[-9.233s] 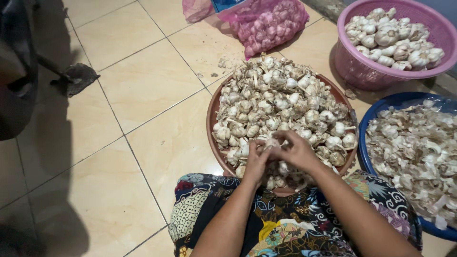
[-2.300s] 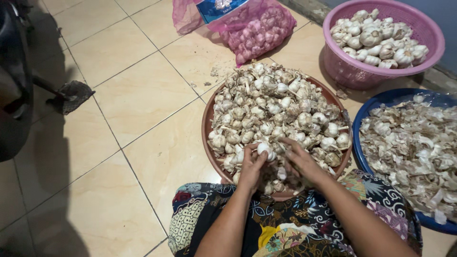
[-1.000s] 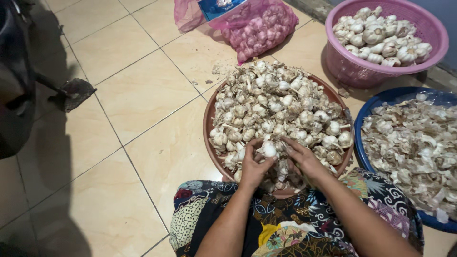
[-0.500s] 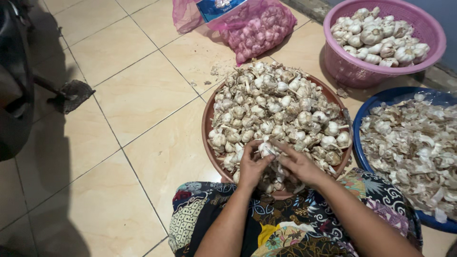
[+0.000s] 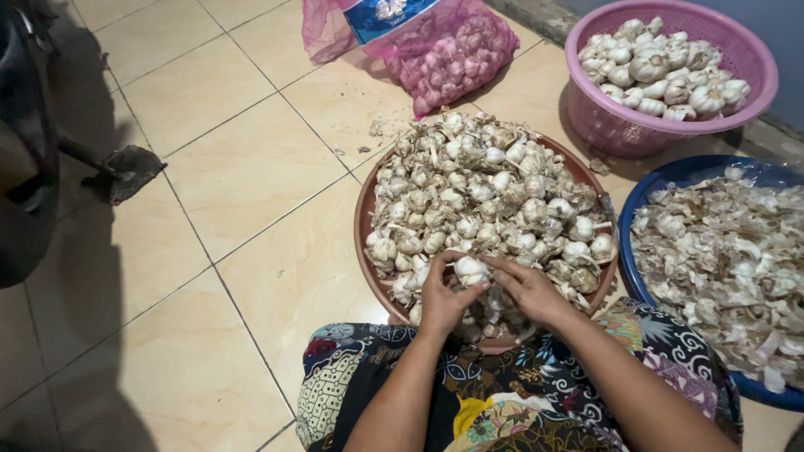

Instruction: The person sits on the floor and trims the root ends and stems off garlic bulbs with a small knife, one bulb at a time, placing trimmed bulbs into a pink basket and discarding trimmings into a blue basin of peels.

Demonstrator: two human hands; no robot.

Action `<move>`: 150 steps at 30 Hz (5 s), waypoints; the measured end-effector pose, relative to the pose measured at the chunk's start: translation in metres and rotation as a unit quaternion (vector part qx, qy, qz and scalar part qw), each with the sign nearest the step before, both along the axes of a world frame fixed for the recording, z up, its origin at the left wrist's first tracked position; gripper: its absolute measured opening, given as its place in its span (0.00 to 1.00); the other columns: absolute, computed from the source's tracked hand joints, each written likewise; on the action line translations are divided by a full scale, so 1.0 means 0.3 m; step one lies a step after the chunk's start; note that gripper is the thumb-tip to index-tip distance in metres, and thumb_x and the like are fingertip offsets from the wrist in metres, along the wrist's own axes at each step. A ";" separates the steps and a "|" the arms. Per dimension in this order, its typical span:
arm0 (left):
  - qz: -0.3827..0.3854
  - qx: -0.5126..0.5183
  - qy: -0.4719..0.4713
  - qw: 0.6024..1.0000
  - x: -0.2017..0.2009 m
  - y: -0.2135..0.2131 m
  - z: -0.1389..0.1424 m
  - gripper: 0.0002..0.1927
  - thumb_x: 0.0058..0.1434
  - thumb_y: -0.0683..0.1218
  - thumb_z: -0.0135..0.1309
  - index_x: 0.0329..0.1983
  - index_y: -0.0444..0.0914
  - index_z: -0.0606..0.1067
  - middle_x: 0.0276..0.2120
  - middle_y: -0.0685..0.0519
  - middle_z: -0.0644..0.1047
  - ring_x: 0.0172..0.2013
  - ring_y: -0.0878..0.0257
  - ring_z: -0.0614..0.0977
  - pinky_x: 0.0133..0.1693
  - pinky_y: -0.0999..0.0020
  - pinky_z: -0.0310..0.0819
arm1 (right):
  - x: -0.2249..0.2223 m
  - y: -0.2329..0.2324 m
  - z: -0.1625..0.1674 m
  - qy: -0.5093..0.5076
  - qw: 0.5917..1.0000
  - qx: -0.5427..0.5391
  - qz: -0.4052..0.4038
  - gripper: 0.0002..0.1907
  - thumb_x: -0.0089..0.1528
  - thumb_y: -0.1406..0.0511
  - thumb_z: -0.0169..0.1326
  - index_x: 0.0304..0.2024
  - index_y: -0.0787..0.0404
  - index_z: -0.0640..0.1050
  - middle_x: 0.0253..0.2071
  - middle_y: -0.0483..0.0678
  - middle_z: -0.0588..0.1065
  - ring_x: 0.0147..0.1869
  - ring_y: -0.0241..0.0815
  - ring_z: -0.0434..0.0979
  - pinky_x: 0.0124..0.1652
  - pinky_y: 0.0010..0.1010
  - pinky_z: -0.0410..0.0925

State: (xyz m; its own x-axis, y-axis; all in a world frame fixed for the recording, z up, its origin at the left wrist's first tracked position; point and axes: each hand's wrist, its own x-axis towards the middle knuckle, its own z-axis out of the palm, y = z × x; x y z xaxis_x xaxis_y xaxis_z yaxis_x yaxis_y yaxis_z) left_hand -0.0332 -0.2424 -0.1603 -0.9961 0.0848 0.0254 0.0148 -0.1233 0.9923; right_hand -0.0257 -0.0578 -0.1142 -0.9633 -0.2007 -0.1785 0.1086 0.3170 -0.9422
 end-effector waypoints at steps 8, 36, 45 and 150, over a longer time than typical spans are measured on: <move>-0.022 -0.034 -0.073 0.996 0.001 -0.003 0.046 0.32 0.50 0.35 0.65 0.59 0.41 0.71 0.57 0.54 0.74 0.47 0.58 0.82 0.47 0.65 0.82 | -0.005 -0.013 0.023 -0.005 0.998 -0.046 -0.048 0.21 0.62 0.62 0.60 0.57 0.58 0.77 0.40 0.49 0.79 0.40 0.37 0.78 0.41 0.31 0.71; -0.037 0.203 -0.046 0.977 -0.034 -0.004 -0.080 0.27 0.61 0.39 0.60 0.62 0.40 0.66 0.52 0.47 0.74 0.50 0.59 0.81 0.50 0.68 0.77 | 0.035 -0.004 0.034 0.044 0.998 -0.005 0.046 0.28 0.67 0.58 0.49 0.70 0.52 0.67 0.43 0.46 0.77 0.41 0.32 0.73 0.42 0.27 0.70; -0.015 0.231 -0.072 0.970 -0.018 0.003 -0.081 0.25 0.59 0.38 0.59 0.58 0.40 0.66 0.51 0.49 0.74 0.48 0.61 0.81 0.48 0.69 0.77 | 0.031 0.006 0.000 0.098 0.994 0.014 0.034 0.23 0.69 0.61 0.49 0.67 0.50 0.72 0.58 0.42 0.75 0.57 0.31 0.73 0.54 0.30 0.68; -0.062 0.092 -0.139 0.984 0.008 0.047 -0.173 0.13 0.72 0.54 0.37 0.51 0.43 0.63 0.39 0.53 0.69 0.36 0.65 0.71 0.31 0.69 0.69 | 0.008 -0.116 0.034 0.221 0.948 0.225 0.046 0.17 0.69 0.60 0.44 0.58 0.55 0.69 0.40 0.60 0.79 0.44 0.63 0.80 0.42 0.50 0.71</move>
